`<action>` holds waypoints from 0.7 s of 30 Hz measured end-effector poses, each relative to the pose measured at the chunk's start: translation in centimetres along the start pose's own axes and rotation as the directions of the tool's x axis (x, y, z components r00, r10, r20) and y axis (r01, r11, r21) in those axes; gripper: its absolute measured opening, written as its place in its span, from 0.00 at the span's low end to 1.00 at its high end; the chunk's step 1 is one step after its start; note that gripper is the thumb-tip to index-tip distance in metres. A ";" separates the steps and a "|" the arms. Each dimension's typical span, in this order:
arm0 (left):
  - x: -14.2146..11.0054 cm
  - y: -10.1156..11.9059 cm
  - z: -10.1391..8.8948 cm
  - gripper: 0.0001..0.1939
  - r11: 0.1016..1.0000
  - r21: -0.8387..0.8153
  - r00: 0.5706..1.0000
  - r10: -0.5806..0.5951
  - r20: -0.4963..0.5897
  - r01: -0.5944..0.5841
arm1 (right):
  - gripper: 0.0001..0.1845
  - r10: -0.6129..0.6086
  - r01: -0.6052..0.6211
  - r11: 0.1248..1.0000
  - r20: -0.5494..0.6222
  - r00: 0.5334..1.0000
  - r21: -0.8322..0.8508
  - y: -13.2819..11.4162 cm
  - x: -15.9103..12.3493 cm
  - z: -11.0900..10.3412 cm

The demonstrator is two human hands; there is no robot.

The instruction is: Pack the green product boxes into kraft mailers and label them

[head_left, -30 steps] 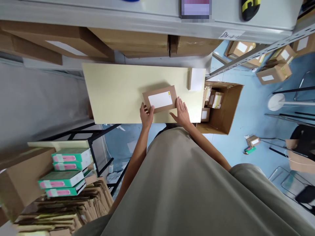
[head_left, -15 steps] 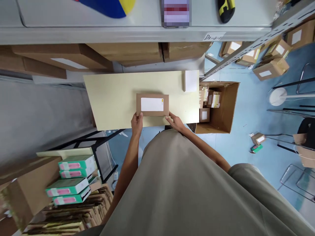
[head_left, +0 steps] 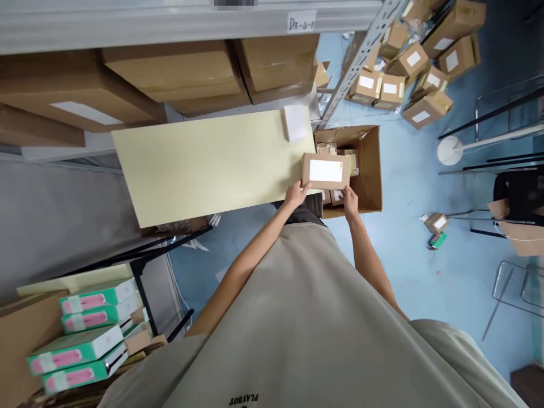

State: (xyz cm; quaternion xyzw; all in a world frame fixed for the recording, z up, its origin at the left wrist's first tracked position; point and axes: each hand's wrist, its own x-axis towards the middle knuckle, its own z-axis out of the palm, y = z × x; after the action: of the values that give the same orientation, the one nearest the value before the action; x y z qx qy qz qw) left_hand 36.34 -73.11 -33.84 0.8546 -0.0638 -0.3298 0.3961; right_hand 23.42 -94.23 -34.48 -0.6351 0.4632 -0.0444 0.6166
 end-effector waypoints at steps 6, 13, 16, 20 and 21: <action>-3.1 3.1 5.4 0.19 0.977 0.163 0.962 0.090 0.257 -0.135 | 0.23 0.108 -0.075 0.981 -0.185 0.977 0.180 3.7 -3.9 -7.8; -1.6 3.6 7.1 0.28 0.938 0.188 0.920 0.219 0.326 -0.290 | 0.21 0.394 -0.306 0.896 -0.261 0.881 0.321 8.3 -7.1 -7.2; 0.0 4.6 8.4 0.33 0.923 0.200 0.897 0.240 0.371 -0.330 | 0.23 0.476 -0.379 0.861 -0.274 0.836 0.338 9.2 -7.3 -6.7; 2.9 6.8 10.0 0.35 0.891 0.184 0.845 0.301 0.443 -0.414 | 0.25 0.475 -0.373 0.857 -0.267 0.839 0.355 8.9 -6.2 -6.3; 3.7 7.6 10.4 0.36 0.883 0.179 0.829 0.313 0.463 -0.433 | 0.26 0.466 -0.361 0.861 -0.270 0.843 0.359 8.6 -5.5 -6.1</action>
State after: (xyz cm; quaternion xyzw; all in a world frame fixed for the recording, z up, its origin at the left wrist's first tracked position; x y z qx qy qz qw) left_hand 34.01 -86.21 -35.18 0.7801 -0.3604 -0.4092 0.3067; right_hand 11.85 -93.59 -37.28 -0.4016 0.6797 -0.0888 0.6073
